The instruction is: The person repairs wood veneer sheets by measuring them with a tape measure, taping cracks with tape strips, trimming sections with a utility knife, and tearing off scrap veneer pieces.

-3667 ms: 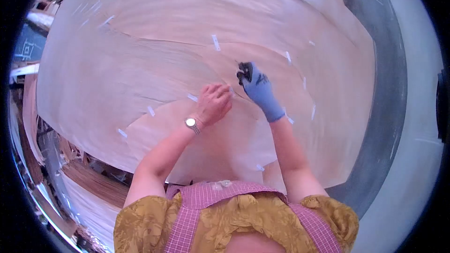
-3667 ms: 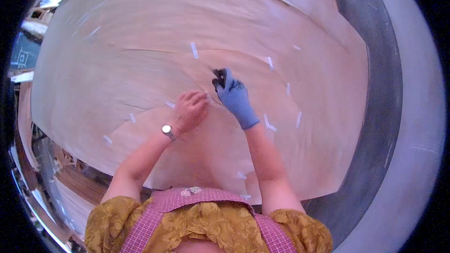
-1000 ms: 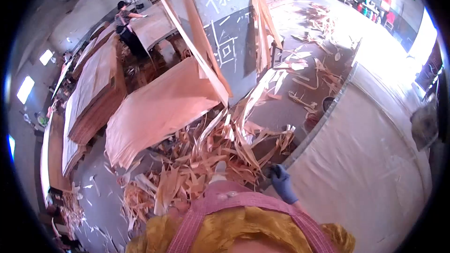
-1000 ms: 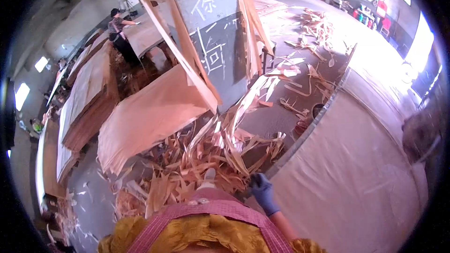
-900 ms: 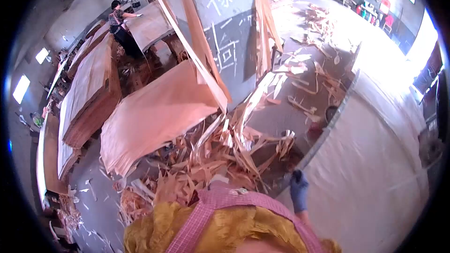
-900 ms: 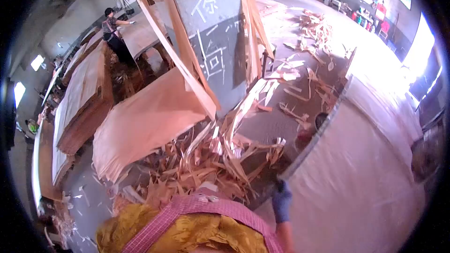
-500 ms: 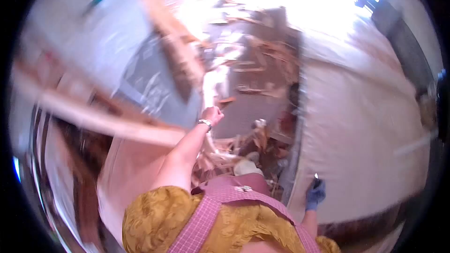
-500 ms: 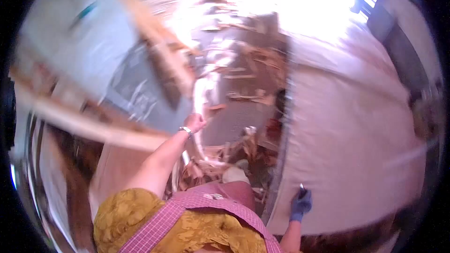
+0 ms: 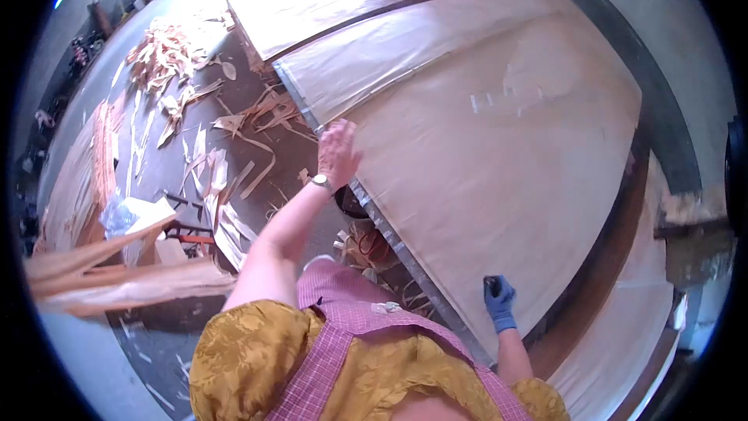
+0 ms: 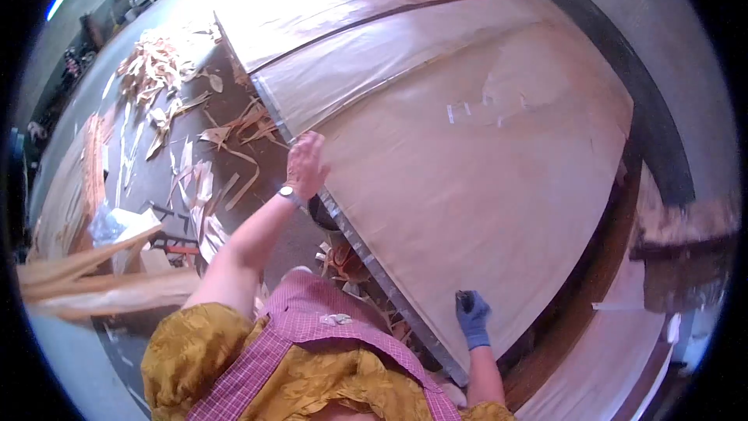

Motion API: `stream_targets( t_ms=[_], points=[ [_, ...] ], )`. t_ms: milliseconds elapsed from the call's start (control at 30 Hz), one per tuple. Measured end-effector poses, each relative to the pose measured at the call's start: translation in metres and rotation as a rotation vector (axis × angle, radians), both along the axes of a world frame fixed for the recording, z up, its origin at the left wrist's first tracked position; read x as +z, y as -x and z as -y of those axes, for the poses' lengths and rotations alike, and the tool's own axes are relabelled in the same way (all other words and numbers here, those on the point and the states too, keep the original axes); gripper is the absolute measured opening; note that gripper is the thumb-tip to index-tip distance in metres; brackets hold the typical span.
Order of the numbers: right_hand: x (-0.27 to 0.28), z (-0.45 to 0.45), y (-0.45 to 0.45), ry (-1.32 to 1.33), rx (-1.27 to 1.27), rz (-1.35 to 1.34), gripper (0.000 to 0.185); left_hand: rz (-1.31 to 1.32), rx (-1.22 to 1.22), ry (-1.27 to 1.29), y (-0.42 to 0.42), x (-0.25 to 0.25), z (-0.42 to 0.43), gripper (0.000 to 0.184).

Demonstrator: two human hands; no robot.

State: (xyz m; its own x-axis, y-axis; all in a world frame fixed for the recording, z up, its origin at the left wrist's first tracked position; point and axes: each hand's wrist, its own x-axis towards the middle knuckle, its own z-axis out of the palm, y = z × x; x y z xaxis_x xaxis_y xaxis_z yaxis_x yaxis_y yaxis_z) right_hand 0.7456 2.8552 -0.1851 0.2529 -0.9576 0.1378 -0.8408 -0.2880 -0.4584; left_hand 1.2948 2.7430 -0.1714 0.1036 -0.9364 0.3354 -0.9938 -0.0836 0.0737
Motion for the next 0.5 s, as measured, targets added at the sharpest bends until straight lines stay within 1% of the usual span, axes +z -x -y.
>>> stream_targets(
  t_ms=[33, 67, 100, 133, 167, 200, 233, 300, 333, 367, 400, 433, 467, 500],
  points=[
    [0.008, -0.002, -0.031, -0.003, 0.0, 0.077, 0.014, 0.101, -0.25, -0.219, -0.007, -0.002, 0.004, 0.037],
    [0.016, 0.003, -0.066, -0.002, -0.001, 0.156, 0.013, 0.028, -0.628, -0.213, -0.005, 0.001, -0.005, 0.027],
    [0.017, 0.004, -0.099, 0.078, 0.019, 0.217, 0.01, -0.044, -1.008, -0.202, -0.002, 0.019, -0.024, 0.018],
    [0.031, 0.002, -0.134, 0.036, -0.029, 0.247, 0.008, 0.039, -0.965, -0.935, 0.019, 0.1, -0.035, 0.014],
    [0.027, 0.001, -0.161, 0.027, -0.044, 0.286, 0.009, 0.022, -1.232, -0.739, 0.004, 0.017, -0.051, 0.025],
    [0.022, 0.002, -0.185, 0.027, -0.058, 0.321, 0.01, -0.232, -1.136, -0.516, -0.004, -0.019, -0.07, 0.038],
    [0.019, -0.001, -0.207, 0.003, -0.073, 0.333, 0.01, -0.318, -1.073, -0.444, -0.003, -0.035, -0.074, 0.04],
    [0.014, 0.017, -0.264, -0.022, -0.085, 0.363, 0.011, -0.359, -1.093, -0.367, -0.014, -0.023, -0.071, 0.041],
    [0.02, 0.021, -0.29, -0.008, -0.08, 0.333, 0.012, -0.202, -1.18, -0.235, -0.018, -0.025, -0.074, 0.044],
    [0.024, 0.032, -0.318, 0.003, -0.07, 0.305, 0.014, -0.178, -1.224, -0.512, -0.022, -0.027, -0.071, 0.048],
    [0.029, 0.045, -0.348, 0.018, -0.056, 0.286, 0.015, -0.134, -1.254, -0.789, -0.031, -0.017, -0.064, 0.052],
    [0.034, 0.062, -0.378, -0.016, -0.069, 0.314, 0.018, -0.247, -1.123, -0.609, -0.041, -0.029, -0.07, 0.058],
    [0.043, 0.08, -0.406, -0.048, -0.077, 0.339, 0.02, -0.174, -1.048, -0.432, -0.047, -0.042, -0.07, 0.06],
    [0.047, 0.099, -0.434, -0.078, -0.088, 0.365, 0.023, -0.166, -1.059, -0.481, -0.054, -0.056, -0.064, 0.063]
  ],
)
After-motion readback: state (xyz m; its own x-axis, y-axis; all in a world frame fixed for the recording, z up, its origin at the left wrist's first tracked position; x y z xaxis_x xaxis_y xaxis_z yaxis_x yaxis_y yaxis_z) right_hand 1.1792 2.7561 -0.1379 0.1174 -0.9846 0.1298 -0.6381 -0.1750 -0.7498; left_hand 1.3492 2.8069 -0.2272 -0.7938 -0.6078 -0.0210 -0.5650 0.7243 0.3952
